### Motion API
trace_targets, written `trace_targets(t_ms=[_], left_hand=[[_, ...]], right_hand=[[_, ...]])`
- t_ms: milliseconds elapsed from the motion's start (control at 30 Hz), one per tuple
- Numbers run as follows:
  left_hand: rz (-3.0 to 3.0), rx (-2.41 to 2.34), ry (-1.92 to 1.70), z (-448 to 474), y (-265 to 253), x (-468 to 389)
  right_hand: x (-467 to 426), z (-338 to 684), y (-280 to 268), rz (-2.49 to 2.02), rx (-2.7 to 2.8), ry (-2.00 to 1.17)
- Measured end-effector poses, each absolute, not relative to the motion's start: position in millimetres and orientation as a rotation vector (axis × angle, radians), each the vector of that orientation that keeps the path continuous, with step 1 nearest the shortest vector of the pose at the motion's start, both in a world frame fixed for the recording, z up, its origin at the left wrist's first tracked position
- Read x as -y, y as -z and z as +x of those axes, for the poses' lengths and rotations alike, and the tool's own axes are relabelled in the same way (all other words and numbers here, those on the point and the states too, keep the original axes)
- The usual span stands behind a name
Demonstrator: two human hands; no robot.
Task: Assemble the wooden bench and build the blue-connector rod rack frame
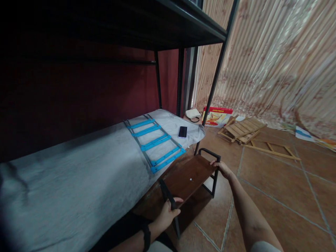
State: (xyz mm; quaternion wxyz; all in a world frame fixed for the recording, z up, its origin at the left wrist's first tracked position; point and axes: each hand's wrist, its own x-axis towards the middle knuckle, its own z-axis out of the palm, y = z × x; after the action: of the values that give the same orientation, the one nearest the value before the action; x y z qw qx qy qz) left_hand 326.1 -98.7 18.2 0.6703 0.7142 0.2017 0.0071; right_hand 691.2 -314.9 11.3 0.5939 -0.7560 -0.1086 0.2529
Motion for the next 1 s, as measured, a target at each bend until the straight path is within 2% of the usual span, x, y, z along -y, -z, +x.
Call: trace_targets(t_ms=[500, 1000], left_hand=[[1.62, -0.463, 0.047, 328, 30, 74], [1.56, -0.433, 0.107, 368, 25, 86]], right_hand=[[293, 693, 26, -1.832, 0.235, -0.648], [290, 724, 28, -1.749, 0.12, -0.626]])
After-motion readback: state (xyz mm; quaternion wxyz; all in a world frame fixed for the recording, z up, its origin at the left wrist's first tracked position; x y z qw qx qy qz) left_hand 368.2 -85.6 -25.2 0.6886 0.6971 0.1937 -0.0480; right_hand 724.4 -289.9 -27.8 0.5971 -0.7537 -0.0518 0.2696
